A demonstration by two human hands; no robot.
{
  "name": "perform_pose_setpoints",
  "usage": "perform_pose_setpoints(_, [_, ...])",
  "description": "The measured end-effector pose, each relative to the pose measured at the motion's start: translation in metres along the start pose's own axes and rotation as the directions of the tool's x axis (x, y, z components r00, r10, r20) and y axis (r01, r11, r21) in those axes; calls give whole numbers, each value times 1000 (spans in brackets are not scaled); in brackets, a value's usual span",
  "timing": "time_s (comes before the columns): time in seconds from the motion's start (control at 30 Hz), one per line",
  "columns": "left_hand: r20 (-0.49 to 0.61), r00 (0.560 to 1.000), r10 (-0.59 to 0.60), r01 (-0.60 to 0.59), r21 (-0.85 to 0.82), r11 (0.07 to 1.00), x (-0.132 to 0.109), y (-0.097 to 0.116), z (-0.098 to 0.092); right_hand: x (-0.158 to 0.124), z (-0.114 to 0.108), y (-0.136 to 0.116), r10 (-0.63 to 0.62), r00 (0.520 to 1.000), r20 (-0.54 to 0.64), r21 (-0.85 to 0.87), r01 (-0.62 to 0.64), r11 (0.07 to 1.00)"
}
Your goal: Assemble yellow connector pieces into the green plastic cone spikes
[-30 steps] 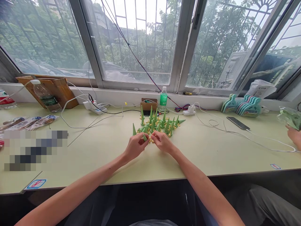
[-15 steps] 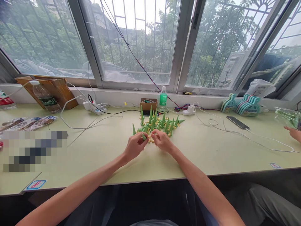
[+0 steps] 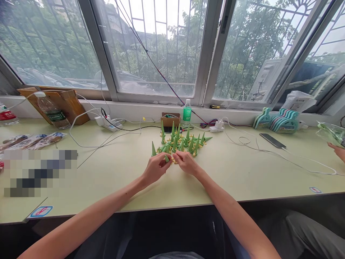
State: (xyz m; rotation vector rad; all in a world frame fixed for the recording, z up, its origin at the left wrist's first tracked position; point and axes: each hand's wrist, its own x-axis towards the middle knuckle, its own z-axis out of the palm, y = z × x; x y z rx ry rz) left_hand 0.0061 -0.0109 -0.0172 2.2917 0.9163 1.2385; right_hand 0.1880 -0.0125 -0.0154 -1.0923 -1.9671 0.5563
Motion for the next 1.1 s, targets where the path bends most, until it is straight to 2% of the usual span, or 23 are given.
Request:
perform_pose_setpoints(0.2, [-21, 1000, -12, 12, -6, 1000, 0, 0, -1, 0, -1, 1, 29, 999, -44, 23, -28, 999])
perform_pose_setpoints(0.37, [-49, 999, -12, 12, -1, 1000, 1, 1, -2, -3, -3, -5, 42, 997, 59, 140, -50, 989])
perform_pose_setpoints(0.47, [-46, 999, -9, 9, -3, 1000, 1, 1, -1, -3, -2, -6, 33, 996, 80, 170, -46, 984])
perform_pose_setpoints(0.57, [-40, 999, -9, 9, -4, 1000, 1, 1, 0, -3, -1, -5, 27, 997, 72, 157, -38, 987])
perform_pose_setpoints(0.77, [-14, 1000, 6, -6, 6, 1000, -1, 1, 2, -1, -1, 0, 6, 1000, 15, 26, -6, 1000])
perform_pose_setpoints(0.93, [-32, 999, 1, -1, 0, 1000, -1, 0, 2, 0, -1, 0, 26, 999, -23, 54, -24, 998])
perform_pose_setpoints(1.1, [-36, 999, -35, 35, -2, 999, 1, 2, 0, -4, -2, -3, 46, 997, 69, 166, -57, 984])
